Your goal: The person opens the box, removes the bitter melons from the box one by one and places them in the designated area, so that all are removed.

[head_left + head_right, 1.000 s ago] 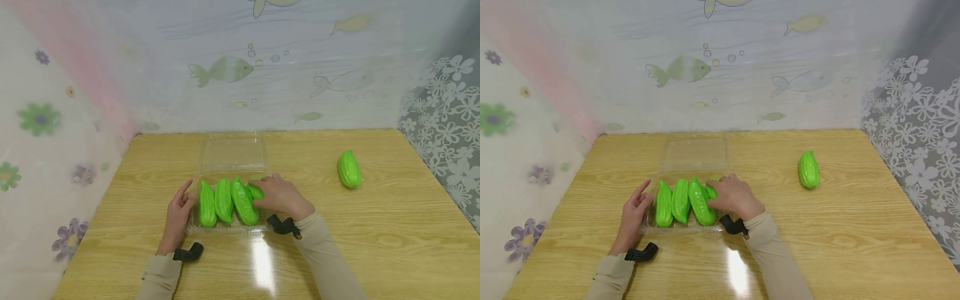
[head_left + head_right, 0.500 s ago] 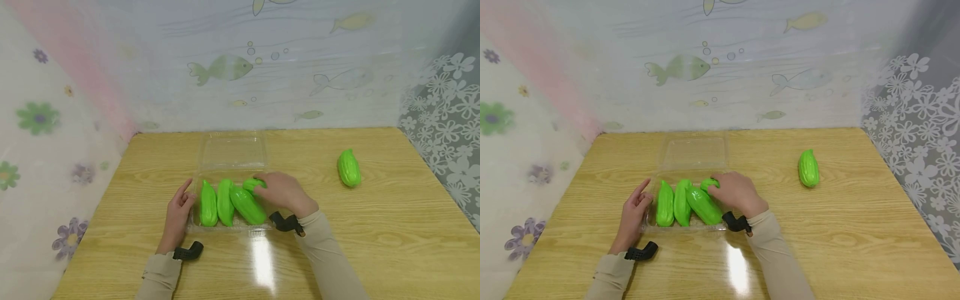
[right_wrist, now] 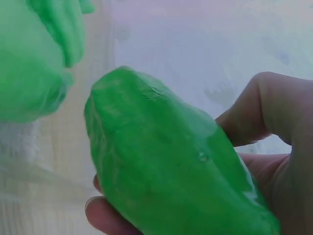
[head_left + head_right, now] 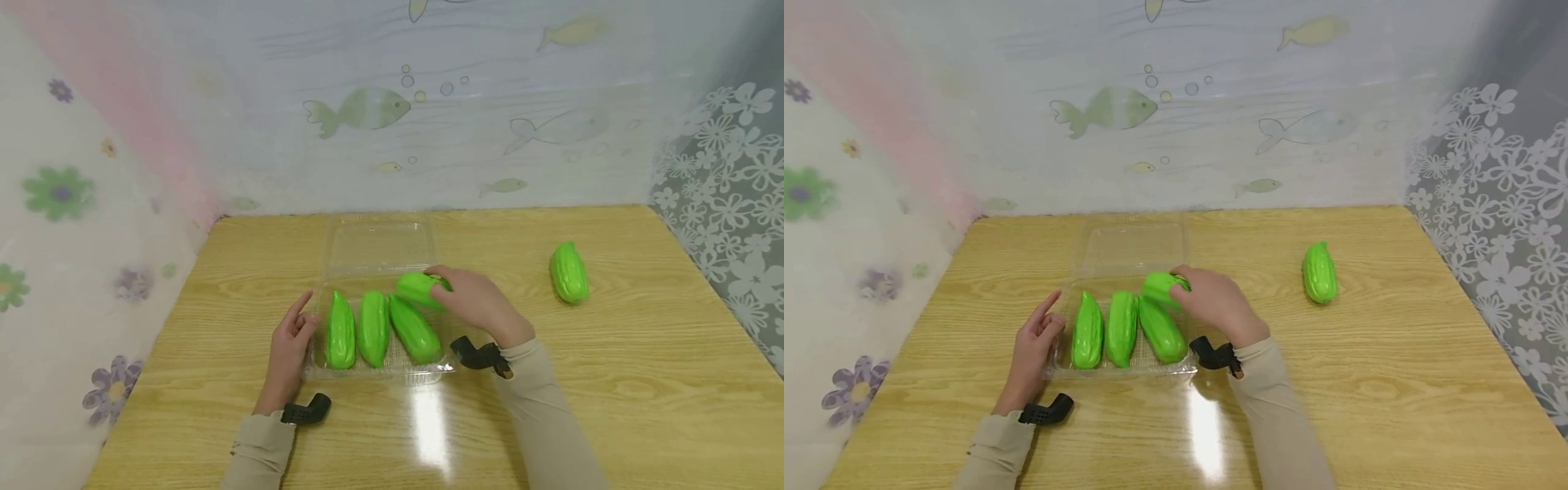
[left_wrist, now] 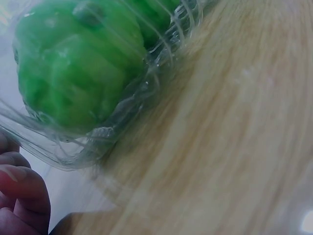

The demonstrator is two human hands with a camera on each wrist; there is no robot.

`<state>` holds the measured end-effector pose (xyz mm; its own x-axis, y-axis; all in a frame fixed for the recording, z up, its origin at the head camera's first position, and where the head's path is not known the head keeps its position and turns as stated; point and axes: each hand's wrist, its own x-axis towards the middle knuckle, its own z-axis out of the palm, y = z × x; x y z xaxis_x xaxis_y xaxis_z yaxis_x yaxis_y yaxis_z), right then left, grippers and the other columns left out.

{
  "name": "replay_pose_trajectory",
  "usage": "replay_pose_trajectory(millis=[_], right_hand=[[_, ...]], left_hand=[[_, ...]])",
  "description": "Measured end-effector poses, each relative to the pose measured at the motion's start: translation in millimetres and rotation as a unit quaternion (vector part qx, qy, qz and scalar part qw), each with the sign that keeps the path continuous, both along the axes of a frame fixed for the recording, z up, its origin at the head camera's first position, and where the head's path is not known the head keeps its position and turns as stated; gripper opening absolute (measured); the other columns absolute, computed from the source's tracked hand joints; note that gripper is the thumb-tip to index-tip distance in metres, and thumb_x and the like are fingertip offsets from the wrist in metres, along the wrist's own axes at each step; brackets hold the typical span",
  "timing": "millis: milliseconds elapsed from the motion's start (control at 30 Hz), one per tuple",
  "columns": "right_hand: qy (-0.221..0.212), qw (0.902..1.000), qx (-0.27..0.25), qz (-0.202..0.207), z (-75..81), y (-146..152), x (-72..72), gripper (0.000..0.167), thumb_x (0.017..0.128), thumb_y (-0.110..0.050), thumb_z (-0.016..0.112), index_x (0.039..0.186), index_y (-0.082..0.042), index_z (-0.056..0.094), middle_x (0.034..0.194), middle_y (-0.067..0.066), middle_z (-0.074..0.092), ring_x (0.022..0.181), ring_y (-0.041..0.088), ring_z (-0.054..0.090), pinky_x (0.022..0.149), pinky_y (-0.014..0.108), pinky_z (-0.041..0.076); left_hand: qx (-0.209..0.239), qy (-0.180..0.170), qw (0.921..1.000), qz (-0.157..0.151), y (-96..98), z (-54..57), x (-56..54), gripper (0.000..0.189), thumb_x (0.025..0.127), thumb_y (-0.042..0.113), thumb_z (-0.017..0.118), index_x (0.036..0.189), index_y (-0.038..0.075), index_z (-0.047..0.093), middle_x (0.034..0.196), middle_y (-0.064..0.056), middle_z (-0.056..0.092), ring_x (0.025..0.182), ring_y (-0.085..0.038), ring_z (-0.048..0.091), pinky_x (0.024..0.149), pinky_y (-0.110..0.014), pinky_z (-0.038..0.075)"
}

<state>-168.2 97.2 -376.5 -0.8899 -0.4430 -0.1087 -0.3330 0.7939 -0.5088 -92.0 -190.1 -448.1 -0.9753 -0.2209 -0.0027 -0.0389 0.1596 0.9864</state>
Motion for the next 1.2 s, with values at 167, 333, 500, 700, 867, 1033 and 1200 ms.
replay_pose_trajectory(millis=[167, 333, 500, 700, 867, 1033, 1200], right_hand=[[0.003, 0.9998, -0.021, -0.004, 0.7, 7, -3.5, 0.046, 0.088, -0.033, 0.035, 0.131, -0.02, 0.044, 0.111, 0.002, 0.054, 0.087, 0.021, 0.048, 0.076, 0.038, 0.038], [0.007, 0.9993, -0.032, -0.017, 3.2, 11, -6.8, 0.044, 0.09, -0.033, 0.033, 0.131, -0.021, 0.044, 0.111, 0.004, 0.055, 0.084, 0.023, 0.048, 0.074, 0.039, 0.039], [0.007, 0.998, -0.051, -0.038, 5.3, 15, -9.6, 0.043, 0.092, -0.038, 0.03, 0.13, -0.022, 0.044, 0.111, 0.004, 0.054, 0.087, 0.024, 0.051, 0.074, 0.04, 0.039], [-0.002, 0.9963, -0.072, -0.047, 0.8, 23, -12.6, 0.05, 0.093, -0.051, 0.026, 0.131, -0.024, 0.043, 0.125, 0.004, 0.05, 0.095, 0.023, 0.056, 0.085, 0.044, 0.038], [-0.025, 0.9944, -0.086, -0.056, -0.6, 32, -15.0, 0.052, 0.093, -0.051, 0.024, 0.132, -0.022, 0.042, 0.127, 0.006, 0.048, 0.078, 0.02, 0.059, 0.078, 0.042, 0.042], [-0.024, 0.9945, -0.079, -0.064, 1.6, 41, -18.8, 0.053, 0.093, -0.051, 0.023, 0.134, -0.021, 0.04, 0.131, 0.007, 0.044, 0.094, 0.025, 0.056, 0.085, 0.047, 0.038], [-0.029, 0.9939, -0.077, -0.073, 1.9, 53, -21.7, 0.053, 0.094, -0.05, 0.024, 0.135, -0.02, 0.038, 0.134, 0.009, 0.041, 0.114, 0.032, 0.044, 0.088, 0.05, 0.034]], left_hand=[[-0.003, -0.003, 1.0, 0.002, -1.0, -0.1, 0.0, 0.043, 0.091, 0.012, 0.052, 0.133, 0.018, 0.043, 0.073, -0.003, 0.04, 0.06, -0.009, 0.035, 0.053, -0.021, 0.033], [-0.009, 0.003, 1.0, -0.001, -1.7, 1.6, -1.1, 0.043, 0.091, 0.012, 0.052, 0.133, 0.017, 0.043, 0.074, -0.003, 0.04, 0.06, -0.009, 0.035, 0.053, -0.021, 0.033], [-0.007, 0.007, 0.9999, -0.006, -2.5, 2.6, -3.3, 0.043, 0.091, 0.014, 0.052, 0.133, 0.018, 0.043, 0.074, -0.003, 0.04, 0.06, -0.009, 0.035, 0.053, -0.021, 0.033], [-0.004, -0.007, 1.0, -0.001, -3.3, 0.5, -3.3, 0.043, 0.091, 0.014, 0.052, 0.133, 0.02, 0.043, 0.075, -0.003, 0.041, 0.06, -0.009, 0.035, 0.053, -0.021, 0.033], [-0.006, -0.007, 1.0, 0.002, -3.6, -0.2, -3.9, 0.043, 0.09, 0.013, 0.053, 0.132, 0.019, 0.044, 0.075, -0.003, 0.041, 0.06, -0.009, 0.035, 0.053, -0.021, 0.033], [-0.002, -0.002, 1.0, 0.0, -3.5, 2.0, -6.4, 0.043, 0.09, 0.012, 0.052, 0.132, 0.019, 0.044, 0.074, -0.002, 0.04, 0.06, -0.009, 0.035, 0.053, -0.021, 0.033], [0.0, -0.005, 1.0, -0.002, -3.4, 3.0, -7.6, 0.043, 0.091, 0.012, 0.052, 0.132, 0.019, 0.044, 0.074, -0.003, 0.04, 0.059, -0.009, 0.035, 0.052, -0.021, 0.032]])
